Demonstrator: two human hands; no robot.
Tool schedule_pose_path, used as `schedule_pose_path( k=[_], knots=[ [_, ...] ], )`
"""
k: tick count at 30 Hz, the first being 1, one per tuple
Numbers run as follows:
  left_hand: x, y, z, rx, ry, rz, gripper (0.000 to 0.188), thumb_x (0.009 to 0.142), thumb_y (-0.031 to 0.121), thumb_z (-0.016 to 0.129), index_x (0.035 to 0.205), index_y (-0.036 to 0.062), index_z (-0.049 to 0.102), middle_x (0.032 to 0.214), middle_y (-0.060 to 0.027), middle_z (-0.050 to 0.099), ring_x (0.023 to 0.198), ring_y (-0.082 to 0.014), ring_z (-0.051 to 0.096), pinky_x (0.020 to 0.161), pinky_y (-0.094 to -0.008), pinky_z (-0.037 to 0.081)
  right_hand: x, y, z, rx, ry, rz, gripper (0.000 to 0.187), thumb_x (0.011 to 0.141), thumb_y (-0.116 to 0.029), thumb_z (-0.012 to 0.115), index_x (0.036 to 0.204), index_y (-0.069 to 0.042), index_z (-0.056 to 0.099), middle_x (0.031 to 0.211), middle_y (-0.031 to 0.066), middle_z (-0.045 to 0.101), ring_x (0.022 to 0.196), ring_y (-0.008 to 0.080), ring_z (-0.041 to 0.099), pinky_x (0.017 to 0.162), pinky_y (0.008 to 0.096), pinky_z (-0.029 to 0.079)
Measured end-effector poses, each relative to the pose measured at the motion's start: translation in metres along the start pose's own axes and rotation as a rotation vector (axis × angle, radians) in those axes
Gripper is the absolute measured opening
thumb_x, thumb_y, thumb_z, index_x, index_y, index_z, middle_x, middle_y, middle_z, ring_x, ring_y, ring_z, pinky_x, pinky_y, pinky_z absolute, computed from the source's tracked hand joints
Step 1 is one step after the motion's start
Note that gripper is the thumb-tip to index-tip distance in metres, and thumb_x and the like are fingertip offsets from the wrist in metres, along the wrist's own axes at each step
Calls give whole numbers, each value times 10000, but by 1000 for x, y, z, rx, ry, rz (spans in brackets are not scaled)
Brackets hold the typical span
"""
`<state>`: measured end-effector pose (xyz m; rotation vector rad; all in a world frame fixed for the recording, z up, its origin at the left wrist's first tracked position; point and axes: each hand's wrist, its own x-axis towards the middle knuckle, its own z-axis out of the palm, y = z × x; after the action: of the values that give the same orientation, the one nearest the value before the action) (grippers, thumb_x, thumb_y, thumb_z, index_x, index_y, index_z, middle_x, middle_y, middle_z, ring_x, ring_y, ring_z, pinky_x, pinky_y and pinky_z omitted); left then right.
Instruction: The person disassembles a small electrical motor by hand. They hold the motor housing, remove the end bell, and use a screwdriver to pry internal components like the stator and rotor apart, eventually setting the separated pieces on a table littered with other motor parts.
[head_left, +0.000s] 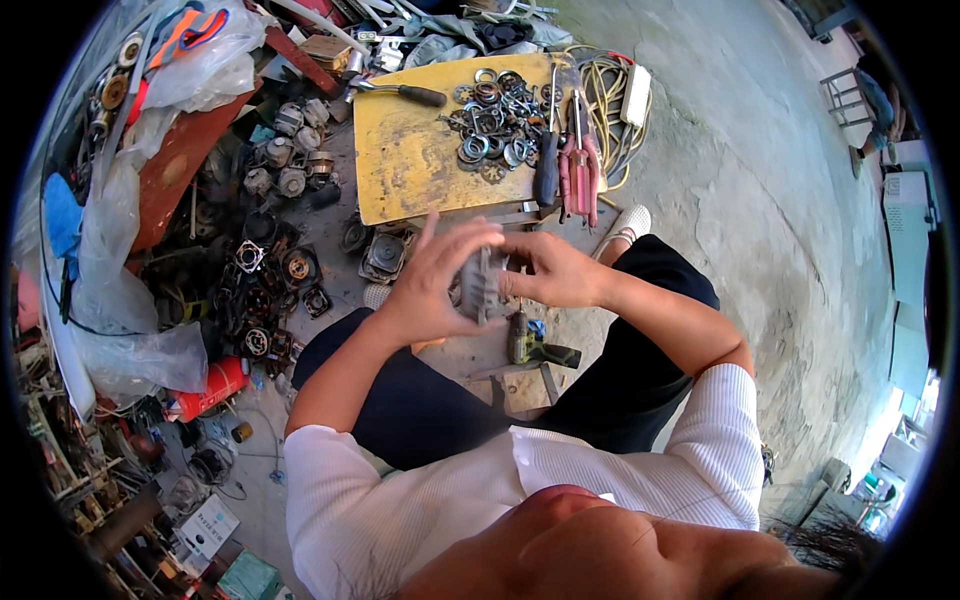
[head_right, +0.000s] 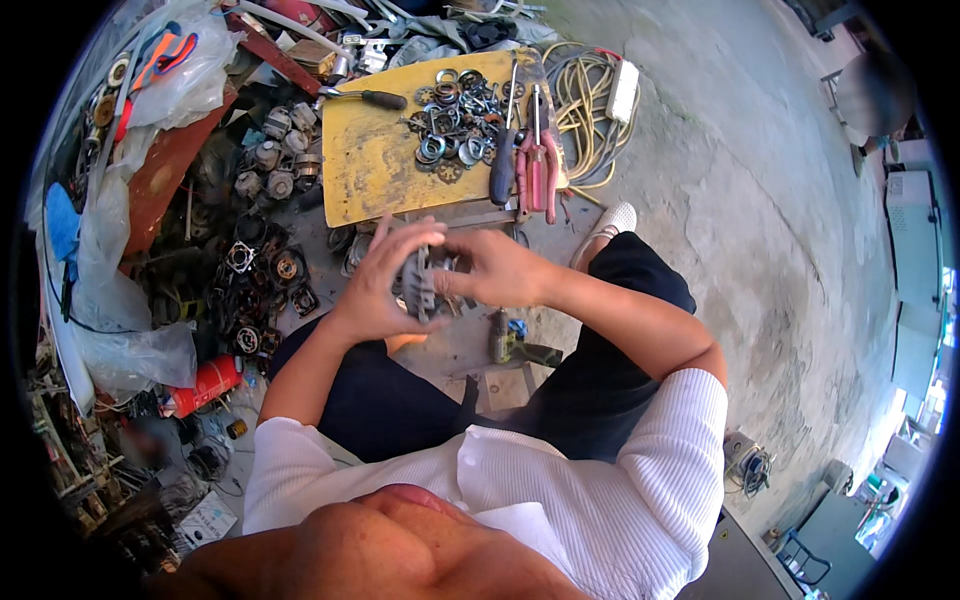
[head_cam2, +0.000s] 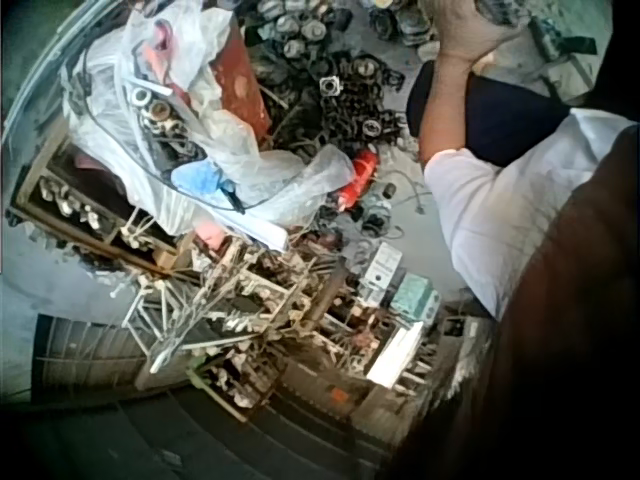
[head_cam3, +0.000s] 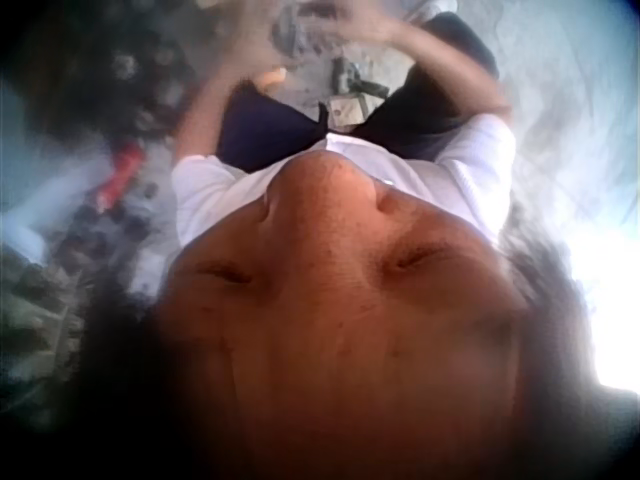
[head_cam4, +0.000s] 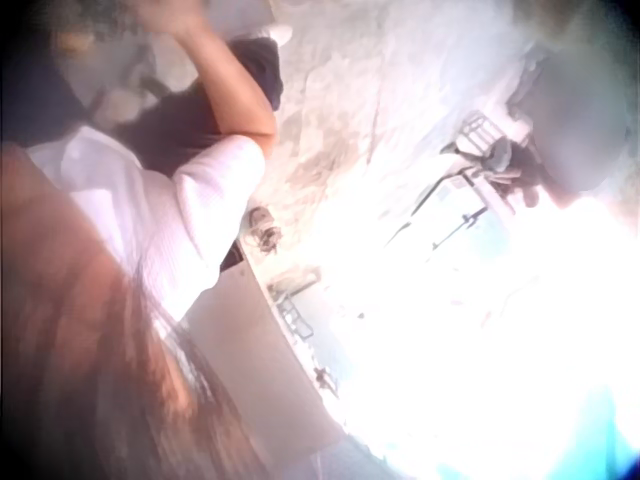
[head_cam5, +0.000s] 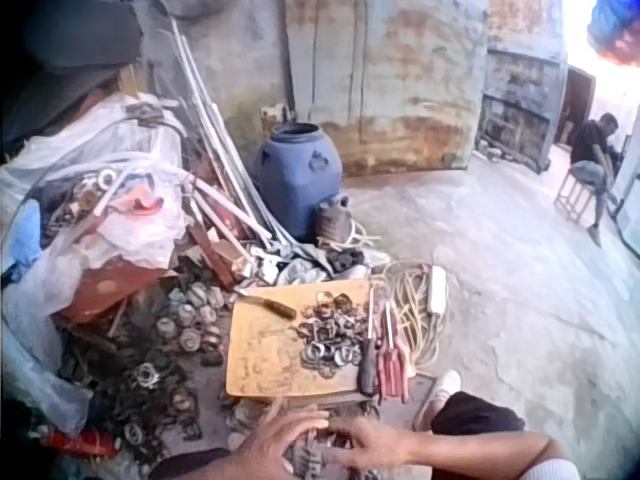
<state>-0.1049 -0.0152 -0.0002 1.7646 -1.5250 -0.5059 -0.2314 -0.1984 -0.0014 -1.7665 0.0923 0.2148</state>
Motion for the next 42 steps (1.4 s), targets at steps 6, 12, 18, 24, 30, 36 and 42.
schedule_pose_path(
  k=[6, 12, 18, 24, 30, 36, 42],
  knots=[
    [-11, 1, 23, -12, -44, 72, 914, 502, 248, 897, 1305, 168, 467, 1299, -81, 547, 1233, -300, 533, 1147, -590, 237, -16, 7, 5, -155, -84, 84, 354, 843, -298, 634, 1031, 2, 632, 829, 232, 654, 763, 401, 639, 679, 457, 501],
    [-13, 9, 27, 11, -5, 145, 929, 473, 250, 917, 1281, 152, 469, 1258, -86, 533, 1192, -306, 550, 1119, -601, 284, -24, 0, 5, -263, -133, -19, 341, 756, -237, 680, 994, 2, 622, 859, 215, 658, 817, 401, 645, 733, 461, 513],
    [-12, 6, 28, -31, 57, 142, 915, 493, 272, 914, 1274, 128, 459, 1320, -112, 530, 1222, -310, 542, 1132, -596, 258, -24, -1, 2, -277, -150, -101, 388, 805, -286, 693, 999, 37, 601, 850, 228, 656, 824, 408, 644, 747, 474, 509],
    [-11, 6, 27, -23, 27, 118, 924, 517, 320, 911, 1290, 114, 450, 1280, -118, 575, 1201, -286, 567, 1138, -592, 238, -21, 4, 3, -234, -182, -44, 390, 813, -286, 696, 988, 46, 588, 783, 244, 637, 749, 424, 637, 684, 464, 512],
    [-4, 10, 17, 67, 19, 109, 936, 533, 339, 905, 1315, 119, 441, 1227, -103, 582, 1175, -286, 576, 1149, -576, 223, -19, 5, 9, -235, -103, -9, 330, 779, -206, 711, 936, 51, 576, 756, 238, 617, 717, 407, 628, 638, 437, 496],
    [-3, 13, 14, 17, -70, 89, 908, 551, 346, 894, 1305, 121, 441, 1189, -92, 574, 1186, -291, 559, 1149, -578, 222, -19, 3, 9, -122, -152, 38, 359, 815, -303, 680, 958, 22, 625, 786, 242, 647, 744, 410, 643, 674, 447, 517],
    [-16, 18, 22, -6, -64, 106, 833, 554, 353, 896, 1203, 92, 443, 1164, -125, 581, 1174, -297, 571, 1155, -579, 213, -30, 3, 18, -157, -191, 38, 374, 784, -323, 695, 960, -2, 619, 755, 210, 645, 686, 398, 641, 640, 445, 519]
  ],
)
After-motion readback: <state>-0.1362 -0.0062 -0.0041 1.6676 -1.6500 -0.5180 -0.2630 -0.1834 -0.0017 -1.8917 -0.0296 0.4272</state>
